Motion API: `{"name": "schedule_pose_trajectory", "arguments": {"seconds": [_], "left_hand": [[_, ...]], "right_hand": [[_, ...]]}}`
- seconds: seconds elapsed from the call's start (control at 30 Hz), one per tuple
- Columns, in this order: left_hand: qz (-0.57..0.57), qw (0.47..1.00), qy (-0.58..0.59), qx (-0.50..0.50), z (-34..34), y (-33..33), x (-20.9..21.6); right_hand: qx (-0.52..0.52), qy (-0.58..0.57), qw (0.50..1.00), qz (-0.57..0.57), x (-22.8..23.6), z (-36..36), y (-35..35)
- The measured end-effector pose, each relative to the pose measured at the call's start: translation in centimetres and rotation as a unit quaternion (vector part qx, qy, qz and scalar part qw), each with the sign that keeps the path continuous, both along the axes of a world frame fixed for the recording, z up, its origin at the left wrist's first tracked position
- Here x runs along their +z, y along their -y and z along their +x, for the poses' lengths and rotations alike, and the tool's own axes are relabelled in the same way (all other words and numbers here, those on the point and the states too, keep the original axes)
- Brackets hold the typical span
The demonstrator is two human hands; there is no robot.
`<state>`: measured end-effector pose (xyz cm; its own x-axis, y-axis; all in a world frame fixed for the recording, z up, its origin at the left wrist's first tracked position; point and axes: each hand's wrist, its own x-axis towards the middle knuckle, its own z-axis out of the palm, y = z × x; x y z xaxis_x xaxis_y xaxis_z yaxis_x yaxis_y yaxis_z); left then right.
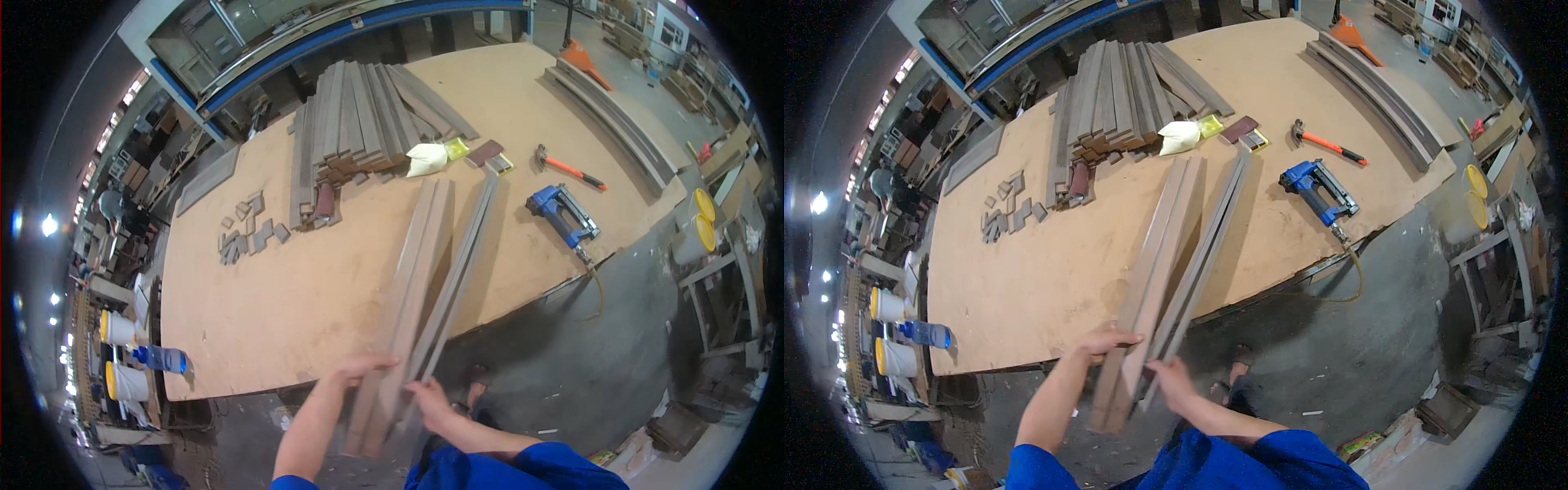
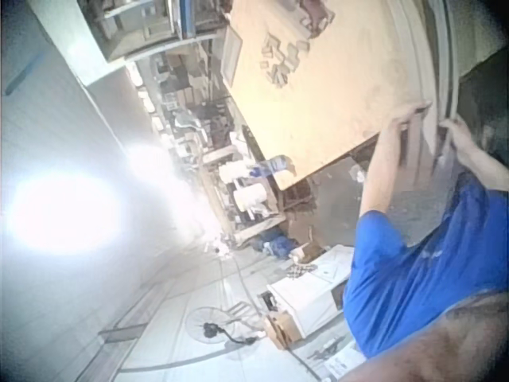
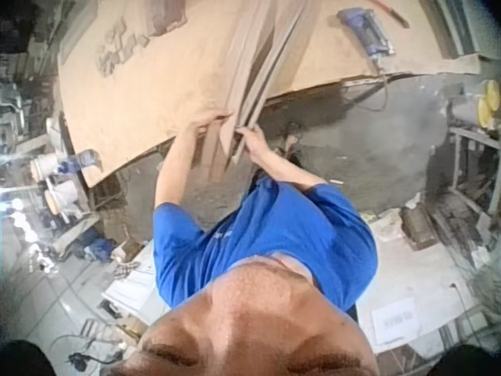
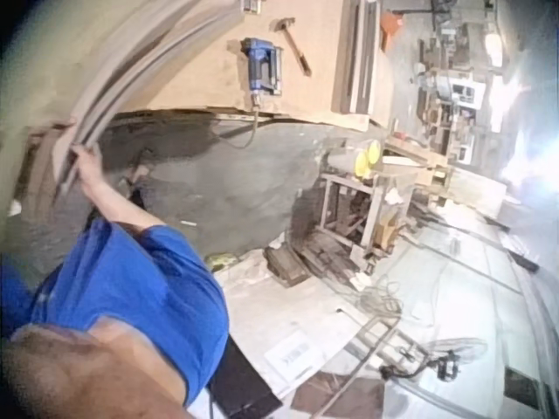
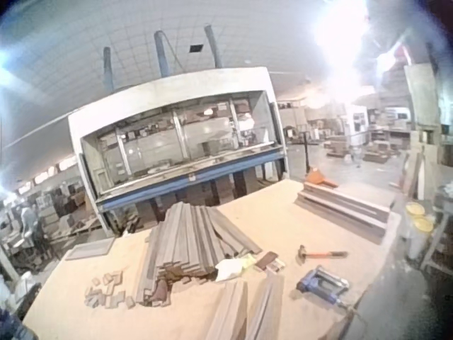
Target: Aligning wood slats and using a pneumatic nail gun to fasten them.
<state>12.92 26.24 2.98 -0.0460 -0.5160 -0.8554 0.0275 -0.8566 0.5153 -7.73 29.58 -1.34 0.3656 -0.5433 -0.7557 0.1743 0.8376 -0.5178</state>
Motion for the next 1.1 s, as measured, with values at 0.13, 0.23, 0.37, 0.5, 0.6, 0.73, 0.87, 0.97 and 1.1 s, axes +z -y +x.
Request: {"name": "schedule_pose_trajectory", "arguments": {"seconds": [0.13, 0.23, 0.37, 0.5, 0.6, 0.73, 0.87, 0.97, 1.1], "left_hand": [[-0.037, 0.993, 0.018, -0.106, 6.1, -0.9, 3.5], [-0.001, 0.960, 0.074, -0.270, 9.0, -0.2, 4.7], [0.062, 0.916, 0.083, -0.388, 15.6, 0.5, 0.3], [-0.010, 0.902, 0.062, -0.428, 20.6, 4.8, 0.1], [-0.036, 0.905, 0.067, -0.420, 23.2, 8.2, -0.1], [-0.020, 0.861, 0.238, -0.449, 26.4, 11.0, -2.1], [-0.096, 0.742, 0.377, -0.546, 23.3, 13.2, 3.7], [-0.276, 0.673, 0.518, -0.451, 22.9, 10.3, 1.1], [-0.439, 0.731, 0.379, -0.359, 17.9, 3.1, -0.1]], "right_hand": [[0.082, 0.118, 0.982, 0.126, 0.4, 5.1, -3.3], [0.130, 0.146, 0.963, 0.188, 0.3, 7.5, -4.8], [0.096, 0.163, 0.961, 0.201, 0.0, 11.3, -4.7], [-0.002, 0.179, 0.966, 0.189, -1.5, 15.4, -3.8], [-0.083, 0.094, 0.986, 0.106, -1.5, 19.9, -3.3], [-0.099, 0.031, 0.994, 0.025, -0.8, 25.8, -2.0], [0.005, -0.099, 0.995, -0.007, -2.4, 27.7, 0.0], [-0.019, -0.058, 0.998, -0.014, -3.3, 27.7, -0.9], [-0.102, 0.138, 0.984, 0.049, -3.7, 26.5, -1.4]]}}
